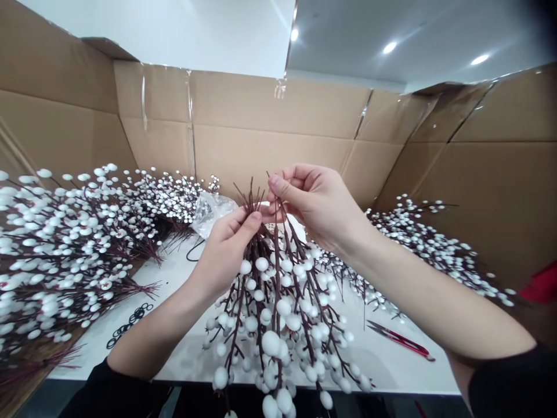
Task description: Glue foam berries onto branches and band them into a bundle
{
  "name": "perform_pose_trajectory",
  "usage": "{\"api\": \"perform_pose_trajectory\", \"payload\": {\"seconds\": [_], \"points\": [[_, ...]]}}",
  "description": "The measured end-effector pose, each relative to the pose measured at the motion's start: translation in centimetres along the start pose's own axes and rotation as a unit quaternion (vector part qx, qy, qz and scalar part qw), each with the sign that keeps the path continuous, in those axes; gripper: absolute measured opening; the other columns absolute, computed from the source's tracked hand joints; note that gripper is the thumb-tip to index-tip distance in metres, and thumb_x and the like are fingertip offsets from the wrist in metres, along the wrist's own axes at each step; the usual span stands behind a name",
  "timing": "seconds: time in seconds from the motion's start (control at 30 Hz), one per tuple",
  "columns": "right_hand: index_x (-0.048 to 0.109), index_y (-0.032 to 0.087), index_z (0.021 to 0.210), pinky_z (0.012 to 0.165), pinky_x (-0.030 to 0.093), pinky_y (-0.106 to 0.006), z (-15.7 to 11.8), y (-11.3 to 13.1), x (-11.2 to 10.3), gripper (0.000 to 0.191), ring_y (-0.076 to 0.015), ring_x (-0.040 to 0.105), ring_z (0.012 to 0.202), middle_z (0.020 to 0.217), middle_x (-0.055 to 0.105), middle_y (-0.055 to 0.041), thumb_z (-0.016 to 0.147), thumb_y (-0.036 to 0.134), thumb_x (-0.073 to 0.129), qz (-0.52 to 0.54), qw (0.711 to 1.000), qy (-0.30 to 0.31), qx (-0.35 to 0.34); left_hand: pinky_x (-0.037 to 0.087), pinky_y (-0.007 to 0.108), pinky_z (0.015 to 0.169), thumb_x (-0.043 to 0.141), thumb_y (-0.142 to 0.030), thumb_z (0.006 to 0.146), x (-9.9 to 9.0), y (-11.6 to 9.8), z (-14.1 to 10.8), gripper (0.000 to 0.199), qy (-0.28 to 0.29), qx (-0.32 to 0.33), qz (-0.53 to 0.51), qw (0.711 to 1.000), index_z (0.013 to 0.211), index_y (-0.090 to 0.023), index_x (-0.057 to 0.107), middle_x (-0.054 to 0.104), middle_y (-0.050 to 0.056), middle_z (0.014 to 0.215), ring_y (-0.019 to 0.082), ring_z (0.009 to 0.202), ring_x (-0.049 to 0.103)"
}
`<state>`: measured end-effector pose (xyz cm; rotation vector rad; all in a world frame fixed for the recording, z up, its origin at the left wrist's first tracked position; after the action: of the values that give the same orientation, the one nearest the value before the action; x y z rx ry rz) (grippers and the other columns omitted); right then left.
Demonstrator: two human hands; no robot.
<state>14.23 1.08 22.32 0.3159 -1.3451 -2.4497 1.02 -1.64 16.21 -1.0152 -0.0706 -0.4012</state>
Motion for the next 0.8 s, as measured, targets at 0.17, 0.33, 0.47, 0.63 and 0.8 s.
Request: {"api": "perform_pose_trajectory", "payload": {"seconds": [0.17, 0.33, 0.47, 0.63, 0.8], "points": [[0.058, 0.014, 0.073, 0.047, 0.053, -0.02, -0.2, -0.2, 0.5, 0.035, -0.0079, 0.058, 0.053, 0.066, 0.062, 0.0005, 0.068, 0.037, 0.085, 0.022, 0.998, -0.021, 0.048, 0.054, 0.027, 0.065, 0.065, -0.033, 0.087, 0.0, -0.1, 0.3, 0.018, 0.021, -0.048, -0.035, 0.998, 0.09, -0.017, 0.074, 0.076, 0.007, 0.088, 0.02, 0.081, 0.07], [0.057, 0.014, 0.073, 0.036, 0.038, -0.016, -0.1, -1.0, 0.8, 0.029, -0.0041, 0.048, 0.043, 0.06, 0.056, 0.0038, 0.079, 0.035, 0.076, -0.013, 0.998, -0.036, 0.05, 0.053, 0.026, 0.078, 0.059, -0.029, 0.091, 0.2, -0.1, 0.1, 0.019, 0.023, -0.11, -0.035, 0.993, 0.097, -0.016, 0.072, 0.075, 0.005, 0.091, 0.017, 0.086, 0.069], [0.055, 0.015, 0.072, 0.035, 0.03, -0.016, 0.2, -2.0, 0.9, 0.027, -0.0024, 0.039, 0.039, 0.052, 0.048, 0.0071, 0.084, 0.033, 0.071, -0.053, 0.997, -0.039, 0.039, 0.05, 0.029, 0.086, 0.053, -0.027, 0.094, 0.3, 0.2, 0.0, 0.022, 0.016, -0.118, -0.035, 0.992, 0.103, -0.016, 0.07, 0.073, 0.005, 0.097, 0.019, 0.097, 0.066], [0.056, 0.015, 0.075, 0.037, 0.031, -0.015, 0.0, -2.3, 1.0, 0.03, -0.0036, 0.041, 0.044, 0.057, 0.05, 0.0055, 0.082, 0.039, 0.072, -0.079, 0.996, -0.044, 0.012, 0.046, 0.03, 0.089, 0.054, -0.028, 0.093, 0.4, 0.4, 0.2, 0.02, 0.031, -0.094, -0.018, 0.995, 0.103, -0.016, 0.067, 0.071, 0.004, 0.098, 0.019, 0.1, 0.063], [0.059, 0.016, 0.08, 0.03, 0.027, -0.016, -0.6, -1.7, 1.1, 0.036, -0.0041, 0.038, 0.037, 0.055, 0.049, 0.0055, 0.081, 0.05, 0.071, -0.086, 0.996, -0.014, 0.016, 0.047, 0.025, 0.076, 0.053, -0.028, 0.093, 0.3, 0.3, 0.1, 0.02, 0.056, -0.066, -0.021, 0.996, 0.079, -0.016, 0.059, 0.067, 0.002, 0.079, 0.014, 0.079, 0.063]]}}
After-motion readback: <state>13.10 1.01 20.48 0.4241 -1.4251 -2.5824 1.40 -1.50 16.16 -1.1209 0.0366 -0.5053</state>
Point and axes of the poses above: each hand's wrist, its own z-axis towards the middle knuckle, its own x-axis out of the palm, y = z × x, the point moved 1 cm from there along z, towards the middle knuckle
